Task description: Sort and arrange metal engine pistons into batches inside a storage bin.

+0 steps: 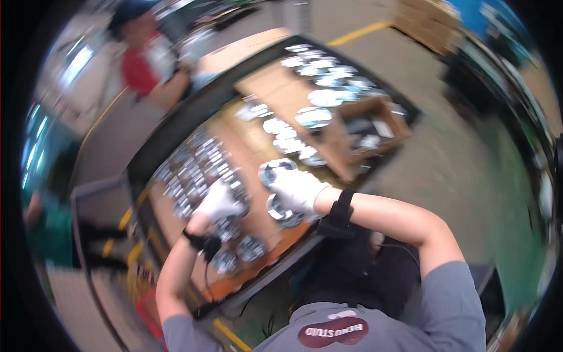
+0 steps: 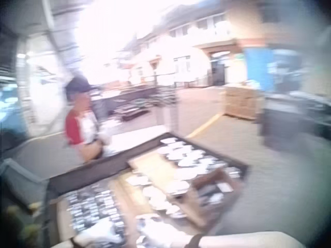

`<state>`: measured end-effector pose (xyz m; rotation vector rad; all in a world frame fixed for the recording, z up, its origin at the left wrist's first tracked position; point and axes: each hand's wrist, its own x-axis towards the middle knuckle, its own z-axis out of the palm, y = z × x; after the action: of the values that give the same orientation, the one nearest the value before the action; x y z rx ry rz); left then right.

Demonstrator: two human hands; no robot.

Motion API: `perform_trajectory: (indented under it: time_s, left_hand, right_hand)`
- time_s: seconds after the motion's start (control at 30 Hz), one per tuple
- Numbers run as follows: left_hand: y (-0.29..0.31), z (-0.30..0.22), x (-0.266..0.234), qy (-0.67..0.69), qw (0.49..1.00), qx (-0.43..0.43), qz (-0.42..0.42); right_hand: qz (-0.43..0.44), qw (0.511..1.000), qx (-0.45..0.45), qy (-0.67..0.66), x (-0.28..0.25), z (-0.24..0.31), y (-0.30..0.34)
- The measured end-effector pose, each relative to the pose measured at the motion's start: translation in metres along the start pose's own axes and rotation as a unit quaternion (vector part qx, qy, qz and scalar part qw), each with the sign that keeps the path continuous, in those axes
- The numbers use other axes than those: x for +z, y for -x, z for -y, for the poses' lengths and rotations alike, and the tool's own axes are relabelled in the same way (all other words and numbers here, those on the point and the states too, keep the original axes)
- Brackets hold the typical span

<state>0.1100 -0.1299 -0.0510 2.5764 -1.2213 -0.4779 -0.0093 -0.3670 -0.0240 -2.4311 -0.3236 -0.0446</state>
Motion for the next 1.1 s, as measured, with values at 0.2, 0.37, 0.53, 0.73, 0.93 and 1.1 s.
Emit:
perform_trajectory:
  time_s: [0.2, 0.37, 0.53, 0.73, 0.93, 1.1]
  left_hand:
    - [-0.054, 0.016, 0.035, 0.292, 0.930, 0.034, 0.221]
    - [-0.155, -0.140, 0.005, 0.204, 0.904, 0.205, 0.316]
    - [-0.131, -0.245, -0.034, 0.138, 0.907, 0.256, 0.306]
    - [-0.060, -0.336, -0.083, 0.078, 0.936, 0.247, 0.238]
    - [-0.007, -0.422, -0.103, 0.032, 0.959, 0.226, 0.170]
    - [0.020, -0.564, -0.075, -0.050, 0.918, 0.346, 0.186]
  right_hand:
    - [-0.169, 0.970, 0.169, 0.033, -0.149, 0.067, 0.202]
    - [-0.369, 0.853, 0.365, 0.055, -0.130, 0.098, 0.366]
    - [-0.416, 0.673, 0.608, 0.063, -0.079, 0.163, 0.509]
    - [-0.494, 0.547, 0.638, 0.223, -0.046, 0.221, 0.666]
    - [-0.513, 0.379, 0.733, 0.238, -0.030, 0.206, 0.819]
    - [-0.528, 0.289, 0.799, 0.002, 0.015, 0.139, 0.903]
